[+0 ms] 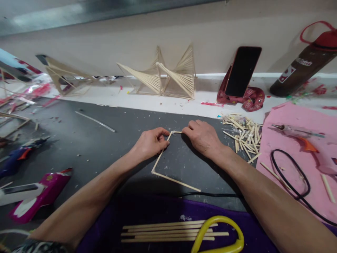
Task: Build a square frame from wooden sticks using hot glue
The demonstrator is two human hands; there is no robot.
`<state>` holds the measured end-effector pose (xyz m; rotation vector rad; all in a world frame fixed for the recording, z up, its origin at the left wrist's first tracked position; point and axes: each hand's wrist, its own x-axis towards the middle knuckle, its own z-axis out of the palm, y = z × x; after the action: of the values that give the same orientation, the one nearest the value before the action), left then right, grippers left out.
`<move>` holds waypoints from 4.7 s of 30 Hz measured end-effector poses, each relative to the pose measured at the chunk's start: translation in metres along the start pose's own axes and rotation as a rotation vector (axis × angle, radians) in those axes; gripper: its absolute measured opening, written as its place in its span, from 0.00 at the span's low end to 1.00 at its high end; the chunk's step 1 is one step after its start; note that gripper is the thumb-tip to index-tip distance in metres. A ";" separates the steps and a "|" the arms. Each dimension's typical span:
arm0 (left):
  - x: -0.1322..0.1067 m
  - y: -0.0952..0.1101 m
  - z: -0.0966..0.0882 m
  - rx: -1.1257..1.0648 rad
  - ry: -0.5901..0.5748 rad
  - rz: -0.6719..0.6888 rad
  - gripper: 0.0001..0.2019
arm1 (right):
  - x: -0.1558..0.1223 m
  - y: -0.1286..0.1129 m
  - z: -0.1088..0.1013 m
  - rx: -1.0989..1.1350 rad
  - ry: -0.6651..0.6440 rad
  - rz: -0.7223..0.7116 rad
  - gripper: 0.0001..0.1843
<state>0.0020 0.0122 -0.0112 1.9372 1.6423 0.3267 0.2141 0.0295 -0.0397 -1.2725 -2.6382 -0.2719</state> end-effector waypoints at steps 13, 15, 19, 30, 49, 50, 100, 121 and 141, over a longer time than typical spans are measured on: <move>0.001 -0.004 0.003 0.020 0.037 0.050 0.13 | -0.001 -0.001 0.003 -0.001 0.024 -0.042 0.15; 0.001 -0.004 0.003 0.021 0.039 0.052 0.13 | -0.001 -0.002 0.003 -0.023 0.029 -0.055 0.15; 0.001 -0.004 0.003 0.017 0.041 0.053 0.13 | -0.001 -0.005 0.001 -0.055 0.025 -0.084 0.14; 0.000 -0.002 0.003 0.010 0.054 0.049 0.12 | 0.004 -0.007 -0.002 0.027 -0.014 -0.149 0.16; -0.002 -0.001 0.004 -0.014 0.050 0.062 0.12 | 0.006 -0.009 -0.002 0.061 -0.007 -0.152 0.15; -0.002 -0.001 0.004 -0.012 0.044 0.062 0.13 | 0.006 -0.010 -0.002 0.056 -0.011 -0.154 0.16; 0.026 0.013 0.008 0.131 0.135 0.027 0.11 | 0.003 -0.016 -0.008 0.003 -0.014 -0.103 0.12; 0.030 -0.008 0.001 -0.548 -0.062 -0.114 0.11 | 0.003 -0.015 -0.006 0.007 0.001 -0.105 0.14; 0.017 0.000 0.001 -0.043 0.095 0.057 0.12 | 0.002 -0.015 -0.005 -0.003 0.023 -0.097 0.13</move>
<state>0.0064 0.0284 -0.0155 1.9659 1.6283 0.4785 0.2013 0.0202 -0.0357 -1.1370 -2.6844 -0.3034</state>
